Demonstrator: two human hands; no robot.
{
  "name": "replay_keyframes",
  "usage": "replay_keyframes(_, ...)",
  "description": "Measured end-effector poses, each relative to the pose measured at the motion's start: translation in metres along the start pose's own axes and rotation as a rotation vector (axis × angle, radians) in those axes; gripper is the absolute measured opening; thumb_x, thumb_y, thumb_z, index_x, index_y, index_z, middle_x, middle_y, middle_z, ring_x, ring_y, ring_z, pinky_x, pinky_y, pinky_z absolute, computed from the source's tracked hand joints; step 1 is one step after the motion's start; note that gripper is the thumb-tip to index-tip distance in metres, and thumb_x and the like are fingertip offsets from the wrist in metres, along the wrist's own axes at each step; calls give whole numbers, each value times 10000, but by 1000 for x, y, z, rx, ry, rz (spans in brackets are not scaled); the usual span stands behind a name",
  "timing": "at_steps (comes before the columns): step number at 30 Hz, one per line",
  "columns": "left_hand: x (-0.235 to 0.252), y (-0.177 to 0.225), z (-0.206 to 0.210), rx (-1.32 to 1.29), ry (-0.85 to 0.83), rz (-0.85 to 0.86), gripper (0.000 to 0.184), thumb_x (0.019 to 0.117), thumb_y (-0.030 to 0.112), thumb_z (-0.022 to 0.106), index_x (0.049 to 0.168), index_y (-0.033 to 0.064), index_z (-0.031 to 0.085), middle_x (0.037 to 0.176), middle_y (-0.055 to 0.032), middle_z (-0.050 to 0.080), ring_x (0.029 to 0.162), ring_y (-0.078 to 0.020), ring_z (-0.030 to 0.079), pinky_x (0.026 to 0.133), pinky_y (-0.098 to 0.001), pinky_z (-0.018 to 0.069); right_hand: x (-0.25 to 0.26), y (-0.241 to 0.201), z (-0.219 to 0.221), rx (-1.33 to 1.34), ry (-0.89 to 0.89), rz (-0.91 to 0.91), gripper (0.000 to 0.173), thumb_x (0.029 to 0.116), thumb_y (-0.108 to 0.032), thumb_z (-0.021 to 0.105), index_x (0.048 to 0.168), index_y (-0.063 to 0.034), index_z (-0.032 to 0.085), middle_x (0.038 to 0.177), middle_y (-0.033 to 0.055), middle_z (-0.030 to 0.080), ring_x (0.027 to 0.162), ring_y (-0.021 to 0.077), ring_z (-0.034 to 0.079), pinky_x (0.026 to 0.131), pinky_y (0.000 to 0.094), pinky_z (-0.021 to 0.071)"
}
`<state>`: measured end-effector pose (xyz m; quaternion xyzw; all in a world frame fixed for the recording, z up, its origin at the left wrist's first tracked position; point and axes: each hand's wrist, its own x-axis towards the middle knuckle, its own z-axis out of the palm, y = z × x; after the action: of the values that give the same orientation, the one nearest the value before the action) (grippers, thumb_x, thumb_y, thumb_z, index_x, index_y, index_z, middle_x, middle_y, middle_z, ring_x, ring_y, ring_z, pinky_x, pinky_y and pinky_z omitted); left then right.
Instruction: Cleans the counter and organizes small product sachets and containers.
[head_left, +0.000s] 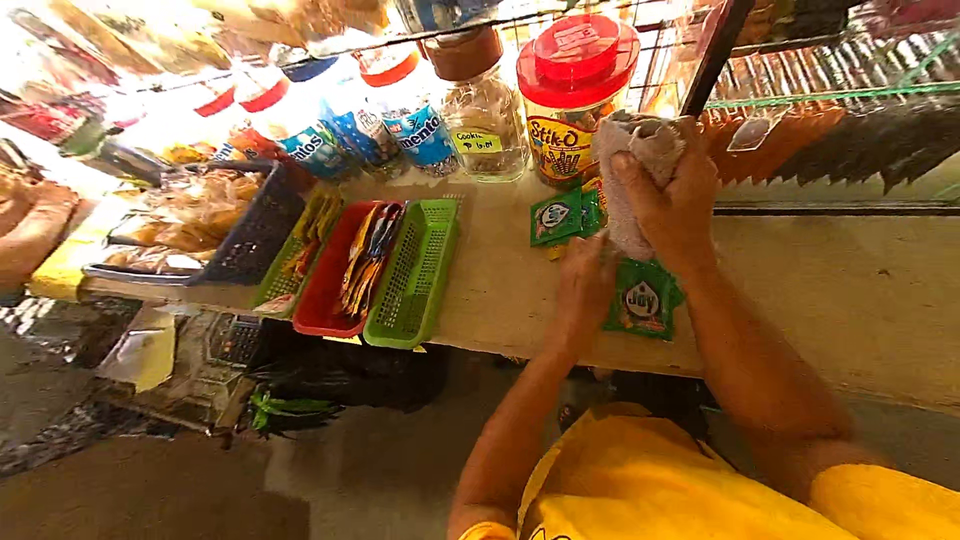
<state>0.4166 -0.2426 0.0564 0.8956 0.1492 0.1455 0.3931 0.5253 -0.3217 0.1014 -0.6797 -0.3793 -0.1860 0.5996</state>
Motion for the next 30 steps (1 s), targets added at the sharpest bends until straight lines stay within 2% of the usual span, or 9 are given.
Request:
replay_keyframes(3, 27, -33, -30, 84, 75, 152, 348, 1015, 44, 553, 1349, -39, 603, 1284, -290, 614, 1164, -429, 623, 981, -537, 517, 0, 3, 1, -21, 6, -6, 392, 982, -193, 646, 1276, 66, 623, 1136, 197, 642, 1025, 164, 643, 898, 297, 538)
replay_keyframes(9, 88, -74, -76, -133, -305, 33, 643, 899, 66, 742, 1476, -30, 478, 1503, -271, 453, 1392, -372, 447, 1142, -519, 380, -3, 5, 8, -29, -40, 4, 407, 981, -195, 634, 1282, 79, 618, 1198, 237, 647, 1062, 229, 660, 924, 360, 547)
replay_keyframes(12, 101, -88, -69, -117, -340, 40, 738, 838, 102, 812, 1486, -10, 476, 1446, -265, 514, 1303, -355, 541, 1088, -515, 448, -7, 3, 10, -32, -108, 49, 411, 997, -196, 620, 1344, 24, 599, 1240, 201, 619, 1073, 205, 651, 907, 343, 559)
replay_keyframes(17, 100, -76, -71, 9, -225, -55, 818, 725, 106, 910, 1442, -7, 532, 1383, -333, 499, 1262, -487, 496, 1037, -623, 426, -10, 1, 11, -54, -132, 104, 407, 1011, -208, 616, 1362, -4, 588, 1290, 193, 601, 1080, 213, 654, 890, 359, 564)
replay_keyframes(20, 84, -64, -86, 6, -151, -121, 530, 771, 108, 874, 1208, -60, 625, 1105, -250, 669, 1011, -363, 666, 906, -556, 539, -8, 5, 15, -44, -118, 67, 386, 988, -189, 633, 1303, 34, 625, 1230, 208, 634, 1081, 219, 657, 911, 352, 557)
replay_keyframes(23, 63, -50, -101, -165, -119, -191, 359, 830, 72, 821, 1119, -51, 646, 953, -153, 694, 827, -204, 680, 782, -407, 580, -10, 3, 17, -63, -138, 62, 392, 975, -184, 647, 1293, 43, 635, 1230, 218, 647, 1091, 243, 659, 928, 372, 549)
replay_keyframes(25, 46, -41, -100, -401, -66, -217, 283, 870, 15, 749, 1134, -27, 655, 953, -79, 709, 832, -106, 682, 793, -304, 584, -12, 1, 18, -81, -166, 59, 404, 980, -186, 648, 1317, 34, 621, 1255, 221, 635, 1094, 261, 658, 924, 390, 549)
replay_keyframes(28, 24, -35, -81, -657, -3, -137, 281, 946, 51, 618, 1221, 15, 575, 1016, -50, 681, 890, -95, 673, 813, -311, 588, -18, -3, 20, -124, -248, 63, 429, 1007, -211, 636, 1365, 20, 581, 1310, 226, 603, 1099, 297, 660, 901, 433, 562)
replay_keyframes(30, 13, -32, -60, -759, -14, -68, 439, 1029, 206, 521, 1444, 119, 408, 1190, -31, 626, 984, -88, 646, 842, -321, 576, -22, -4, 25, -132, -289, 69, 445, 1017, -211, 622, 1388, 27, 563, 1337, 238, 591, 1165, 339, 634, 951, 478, 543)
